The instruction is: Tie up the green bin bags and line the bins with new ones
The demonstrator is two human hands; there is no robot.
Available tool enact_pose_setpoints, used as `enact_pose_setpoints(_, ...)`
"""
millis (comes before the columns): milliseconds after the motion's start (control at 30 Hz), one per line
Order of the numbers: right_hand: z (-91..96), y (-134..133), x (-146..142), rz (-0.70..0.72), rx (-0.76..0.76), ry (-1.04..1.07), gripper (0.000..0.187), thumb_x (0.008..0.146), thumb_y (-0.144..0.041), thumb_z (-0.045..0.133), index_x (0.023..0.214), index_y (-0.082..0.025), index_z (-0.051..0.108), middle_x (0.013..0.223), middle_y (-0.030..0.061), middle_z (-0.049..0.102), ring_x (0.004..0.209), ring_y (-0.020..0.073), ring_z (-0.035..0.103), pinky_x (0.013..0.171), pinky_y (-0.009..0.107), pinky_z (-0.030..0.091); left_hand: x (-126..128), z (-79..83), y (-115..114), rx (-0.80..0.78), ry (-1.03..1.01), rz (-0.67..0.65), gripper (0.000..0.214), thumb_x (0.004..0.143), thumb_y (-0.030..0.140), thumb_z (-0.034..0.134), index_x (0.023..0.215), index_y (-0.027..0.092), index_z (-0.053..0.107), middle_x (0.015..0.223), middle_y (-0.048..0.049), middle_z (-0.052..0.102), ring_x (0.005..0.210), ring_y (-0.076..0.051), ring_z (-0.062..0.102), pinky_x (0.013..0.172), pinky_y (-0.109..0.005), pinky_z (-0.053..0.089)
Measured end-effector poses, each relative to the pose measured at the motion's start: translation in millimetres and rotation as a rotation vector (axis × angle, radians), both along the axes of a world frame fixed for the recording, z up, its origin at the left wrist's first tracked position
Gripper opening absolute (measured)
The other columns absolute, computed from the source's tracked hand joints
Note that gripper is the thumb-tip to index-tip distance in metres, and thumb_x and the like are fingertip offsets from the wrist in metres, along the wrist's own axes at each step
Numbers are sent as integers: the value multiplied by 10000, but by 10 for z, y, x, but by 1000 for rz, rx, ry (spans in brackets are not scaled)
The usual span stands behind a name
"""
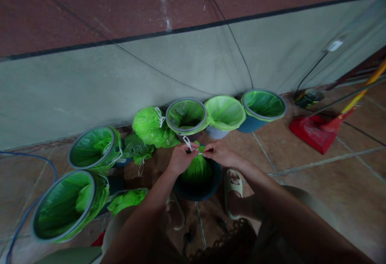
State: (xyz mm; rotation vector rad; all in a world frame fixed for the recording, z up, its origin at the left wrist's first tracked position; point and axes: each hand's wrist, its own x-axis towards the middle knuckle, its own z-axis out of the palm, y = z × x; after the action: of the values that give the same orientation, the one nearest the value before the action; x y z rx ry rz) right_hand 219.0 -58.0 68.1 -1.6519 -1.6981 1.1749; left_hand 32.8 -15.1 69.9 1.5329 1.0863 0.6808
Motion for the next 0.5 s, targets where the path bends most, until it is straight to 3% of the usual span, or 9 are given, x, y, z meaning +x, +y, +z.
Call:
enact_pose_setpoints(133, 3, 15, -66, -106, 109, -31, 202, 838, -240, 532, 881, -186, 722, 778, 20, 693, 694, 137, 578, 673, 254, 420, 14, 31, -52, 171, 72, -126, 210, 799, 119, 591, 940, 184, 732, 862, -29, 739, 781, -162, 661, 811, -295, 511)
enact_pose_setpoints(233, 32, 10, -143, -35, 113, 70, 247, 841, -202, 495, 929, -169, 724, 815, 29, 692, 752, 147, 595, 723, 262, 436, 39, 10, -106, 318, 112, -152, 312, 814, 55, 513, 988, 201, 727, 1013, -47, 740, 883, -168, 671, 899, -311, 498)
enact_pose_setpoints(367, 16, 6, -210, -20, -45, 222, 238, 812, -221, 509, 911, -165, 718, 679, -6, 624, 585, 104, 505, 579, 225, 400, 80, -40, -173, 408, 148, -58, 306, 835, 86, 520, 1051, 202, 703, 1069, -61, 726, 1016, -186, 657, 976, -325, 472)
enact_pose_setpoints(500, -46, 7, -201, -111, -159, 386, 228, 796, -341, 553, 759, -146, 664, 615, -14, 561, 485, 65, 412, 470, 199, 327, 100, -55, -202, 366, 172, 23, 345, 874, 169, 530, 1204, 183, 628, 1016, -70, 712, 901, -176, 663, 899, -317, 496)
